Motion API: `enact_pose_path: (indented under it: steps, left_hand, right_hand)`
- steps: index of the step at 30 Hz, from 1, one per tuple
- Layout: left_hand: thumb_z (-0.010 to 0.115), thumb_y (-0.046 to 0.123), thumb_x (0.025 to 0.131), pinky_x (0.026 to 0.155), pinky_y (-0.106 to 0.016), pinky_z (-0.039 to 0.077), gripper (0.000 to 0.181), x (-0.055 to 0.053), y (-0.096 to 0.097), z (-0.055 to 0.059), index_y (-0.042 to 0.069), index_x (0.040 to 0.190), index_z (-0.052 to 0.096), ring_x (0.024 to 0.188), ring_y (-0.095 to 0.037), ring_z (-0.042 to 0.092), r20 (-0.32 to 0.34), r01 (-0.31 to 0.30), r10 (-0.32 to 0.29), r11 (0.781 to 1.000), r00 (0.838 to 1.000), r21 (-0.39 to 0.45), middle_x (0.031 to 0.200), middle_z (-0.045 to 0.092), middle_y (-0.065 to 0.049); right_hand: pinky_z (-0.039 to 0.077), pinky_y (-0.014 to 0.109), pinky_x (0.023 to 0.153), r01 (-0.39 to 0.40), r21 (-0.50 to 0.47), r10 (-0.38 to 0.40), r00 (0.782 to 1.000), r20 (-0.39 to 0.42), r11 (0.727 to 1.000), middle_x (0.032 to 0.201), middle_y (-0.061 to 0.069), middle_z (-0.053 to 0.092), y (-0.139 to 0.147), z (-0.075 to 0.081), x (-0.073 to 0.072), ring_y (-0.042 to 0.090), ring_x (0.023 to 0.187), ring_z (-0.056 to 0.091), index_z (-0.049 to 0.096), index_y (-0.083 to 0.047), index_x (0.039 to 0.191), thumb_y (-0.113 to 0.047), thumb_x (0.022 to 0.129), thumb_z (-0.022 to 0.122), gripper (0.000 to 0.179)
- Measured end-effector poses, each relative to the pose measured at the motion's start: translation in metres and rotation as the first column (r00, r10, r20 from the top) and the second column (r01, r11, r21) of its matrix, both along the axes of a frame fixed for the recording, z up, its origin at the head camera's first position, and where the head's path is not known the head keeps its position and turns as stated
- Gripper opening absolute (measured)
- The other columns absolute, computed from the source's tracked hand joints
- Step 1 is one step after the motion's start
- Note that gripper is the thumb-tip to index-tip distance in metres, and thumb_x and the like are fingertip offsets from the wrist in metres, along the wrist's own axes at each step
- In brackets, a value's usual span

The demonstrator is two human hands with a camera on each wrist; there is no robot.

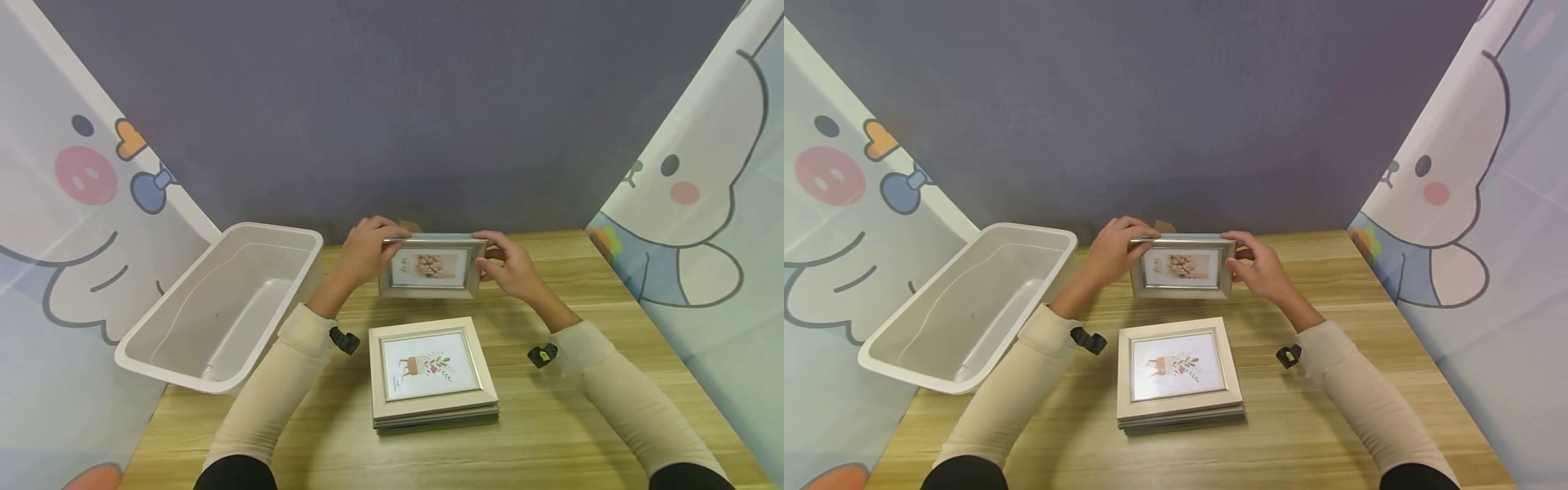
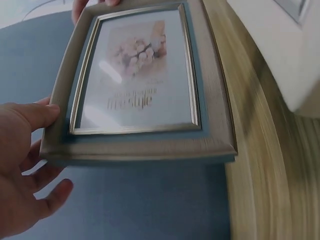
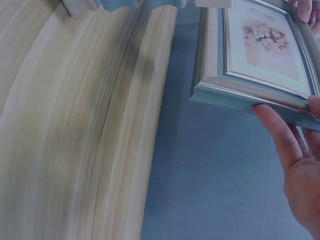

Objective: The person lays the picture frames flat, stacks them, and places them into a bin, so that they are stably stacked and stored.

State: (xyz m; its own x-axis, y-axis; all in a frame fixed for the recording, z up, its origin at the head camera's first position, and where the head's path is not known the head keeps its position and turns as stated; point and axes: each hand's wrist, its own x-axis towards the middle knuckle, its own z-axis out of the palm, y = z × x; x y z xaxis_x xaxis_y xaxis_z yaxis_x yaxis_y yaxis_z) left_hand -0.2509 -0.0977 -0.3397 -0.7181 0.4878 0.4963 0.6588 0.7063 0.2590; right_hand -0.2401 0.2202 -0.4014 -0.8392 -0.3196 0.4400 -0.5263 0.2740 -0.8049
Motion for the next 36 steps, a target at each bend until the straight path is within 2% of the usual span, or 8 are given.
enact_pose_path:
  steps: [2,9,14,17,23,30,32,36]
  left_hand:
    - [0.07,0.016,0.097,0.09,-0.047,0.052,0.023,0.0,-0.005,-0.001,0.017,0.119,0.076,0.109,-0.029,0.062,0.042,0.01,-0.013,0.999,0.999,0.05,0.122,0.069,-0.01]
    - [0.069,0.01,0.097,0.083,-0.039,0.06,0.029,0.002,-0.02,-0.01,0.012,0.126,0.072,0.102,-0.027,0.069,0.214,-0.001,-0.042,0.98,0.976,0.197,0.124,0.066,-0.015]
    - [0.07,0.007,0.096,0.082,-0.04,0.06,0.031,0.007,-0.025,-0.014,0.01,0.127,0.071,0.105,-0.029,0.07,0.271,-0.007,-0.072,0.96,0.96,0.281,0.124,0.066,-0.016]
    - [0.071,0.006,0.095,0.082,-0.04,0.06,0.029,0.008,-0.027,-0.017,0.009,0.124,0.072,0.104,-0.029,0.069,0.273,-0.004,-0.091,0.944,0.958,0.33,0.122,0.066,-0.016]
    - [0.072,0.005,0.094,0.088,-0.041,0.06,0.026,0.008,-0.032,-0.024,0.007,0.12,0.073,0.104,-0.028,0.065,0.282,0.018,-0.138,0.921,0.949,0.39,0.119,0.067,-0.014]
    - [0.074,0.009,0.093,0.087,-0.041,0.059,0.029,0.008,-0.037,-0.031,0.007,0.122,0.072,0.107,-0.026,0.064,0.373,-0.012,-0.179,0.89,0.91,0.456,0.122,0.066,-0.013]
    - [0.074,0.008,0.092,0.087,-0.038,0.057,0.034,0.007,-0.039,-0.033,0.004,0.126,0.069,0.107,-0.028,0.064,0.39,-0.011,-0.212,0.868,0.896,0.497,0.127,0.066,-0.016]
    - [0.073,0.006,0.093,0.092,-0.034,0.054,0.047,0.003,-0.043,-0.036,0.004,0.138,0.058,0.114,-0.031,0.062,0.439,-0.015,-0.292,0.819,0.85,0.574,0.138,0.061,-0.018]
  right_hand:
    - [0.063,0.04,0.063,0.001,0.001,-0.001,1.0,-0.001,1.0,0.12,0.031,0.058,0.001,0.0,0.0,0.051,0.104,0.066,0.049,0.0,0.143,0.008,0.095,0.064,0.051]
    - [0.063,0.041,0.062,0.005,-0.004,-0.005,1.0,-0.003,1.0,0.118,0.031,0.058,0.002,-0.001,-0.001,0.048,0.102,0.067,0.05,0.001,0.141,0.009,0.094,0.063,0.05]
    - [0.063,0.035,0.063,0.001,-0.001,-0.001,1.0,0.012,1.0,0.118,0.032,0.058,0.001,-0.001,0.001,0.045,0.102,0.068,0.05,0.002,0.141,0.009,0.095,0.063,0.049]
    - [0.063,0.032,0.063,0.002,0.002,-0.002,1.0,0.019,1.0,0.118,0.032,0.059,0.001,-0.001,0.001,0.032,0.1,0.071,0.05,0.001,0.141,0.008,0.095,0.063,0.048]
    - [0.063,0.039,0.063,-0.018,-0.001,0.018,1.0,0.02,1.0,0.115,0.031,0.06,0.001,-0.002,0.004,0.001,0.095,0.069,0.051,0.002,0.141,0.007,0.096,0.063,0.047]
    - [0.063,0.032,0.062,-0.054,-0.024,0.054,0.998,0.018,0.998,0.112,0.034,0.06,0.001,-0.003,0.007,0.0,0.093,0.069,0.05,0.007,0.138,0.011,0.094,0.062,0.046]
    - [0.063,0.032,0.061,-0.06,-0.036,0.061,0.998,0.017,0.998,0.11,0.035,0.06,0.001,-0.003,0.009,0.001,0.092,0.069,0.05,0.008,0.137,0.013,0.093,0.063,0.047]
    - [0.063,0.032,0.061,-0.075,-0.046,0.076,0.997,0.005,0.996,0.11,0.037,0.059,0.0,-0.003,0.01,0.0,0.092,0.069,0.049,0.01,0.136,0.015,0.092,0.062,0.046]
